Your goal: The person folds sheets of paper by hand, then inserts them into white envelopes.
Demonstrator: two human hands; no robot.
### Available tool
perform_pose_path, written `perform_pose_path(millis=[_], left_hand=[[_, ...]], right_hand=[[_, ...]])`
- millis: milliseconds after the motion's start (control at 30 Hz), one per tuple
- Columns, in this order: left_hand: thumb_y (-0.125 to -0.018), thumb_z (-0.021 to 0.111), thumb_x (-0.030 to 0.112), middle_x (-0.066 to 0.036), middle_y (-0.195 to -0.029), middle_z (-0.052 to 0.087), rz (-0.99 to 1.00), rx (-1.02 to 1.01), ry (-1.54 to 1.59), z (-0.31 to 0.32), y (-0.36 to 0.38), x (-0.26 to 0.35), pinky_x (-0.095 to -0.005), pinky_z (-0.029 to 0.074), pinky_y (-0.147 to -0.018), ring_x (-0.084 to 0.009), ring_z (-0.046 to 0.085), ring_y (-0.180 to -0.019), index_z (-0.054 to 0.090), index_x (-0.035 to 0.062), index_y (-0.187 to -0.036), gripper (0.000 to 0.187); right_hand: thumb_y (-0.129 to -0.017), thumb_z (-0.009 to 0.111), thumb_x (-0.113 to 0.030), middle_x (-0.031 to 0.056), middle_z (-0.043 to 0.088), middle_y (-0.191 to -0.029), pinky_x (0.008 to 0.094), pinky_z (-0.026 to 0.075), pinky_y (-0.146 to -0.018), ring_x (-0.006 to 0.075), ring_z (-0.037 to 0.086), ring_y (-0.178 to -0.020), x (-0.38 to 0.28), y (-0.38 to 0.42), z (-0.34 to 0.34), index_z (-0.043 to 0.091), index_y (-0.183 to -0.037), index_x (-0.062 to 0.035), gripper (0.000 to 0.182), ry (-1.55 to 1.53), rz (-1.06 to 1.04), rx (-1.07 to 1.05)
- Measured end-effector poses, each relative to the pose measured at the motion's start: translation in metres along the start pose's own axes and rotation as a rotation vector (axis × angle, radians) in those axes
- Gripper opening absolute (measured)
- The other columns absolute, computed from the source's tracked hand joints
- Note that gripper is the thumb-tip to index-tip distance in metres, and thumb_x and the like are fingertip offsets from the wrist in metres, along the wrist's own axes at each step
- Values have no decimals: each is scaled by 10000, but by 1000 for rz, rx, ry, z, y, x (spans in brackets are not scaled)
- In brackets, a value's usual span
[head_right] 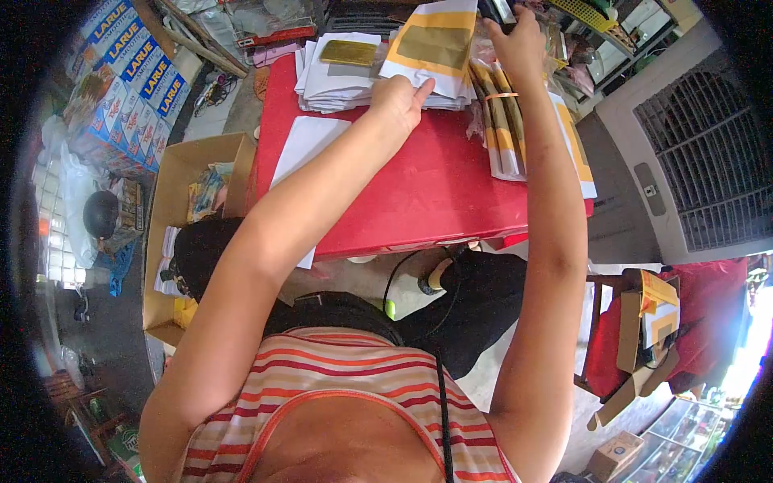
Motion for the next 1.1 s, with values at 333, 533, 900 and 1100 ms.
perform_pose_path(millis=[333,533,900,1100], left_hand=[[-910,294,-127,-96,-1353,516,-3,16,6,-6,3,-9,-492,560,-979,-285,566,-1175,450,100,-1366,533],[-924,295,-105,-158,-1330,511,-19,26,-7,-6,6,-8,-538,546,-1002,-324,560,-1167,442,45,-1356,481],[-964,336,-32,-195,-1337,516,-93,-55,-55,-8,-8,-16,-536,570,-959,-387,591,-1101,415,28,-1396,443],[-979,385,-29,-178,-1340,503,-75,-123,-110,-4,-4,-10,-532,533,-1025,-349,585,-1122,405,23,-1397,422]], right_hand=[[-855,759,-374,210,650,-1190,505,458,-963,431,601,-1098,-29,2,-9,559,-1291,-17,598,-63,36,322],[-850,734,-430,126,573,-1403,619,376,-1057,377,497,-1325,-51,60,58,525,-1390,-188,628,432,-212,-620],[-913,714,-262,164,517,-1453,421,382,-1147,315,484,-1356,34,85,-491,428,-1517,-111,685,906,152,-392],[-933,671,-228,143,568,-1294,368,418,-1025,256,525,-1196,-72,211,-488,525,-1365,-54,487,688,143,-412]])
Point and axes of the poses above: each hand's wrist, its own y-axis away from the middle knuckle, its own z-axis out of the palm, x = y × z, the point moved 5 cm from there along -y, towards the middle knuckle
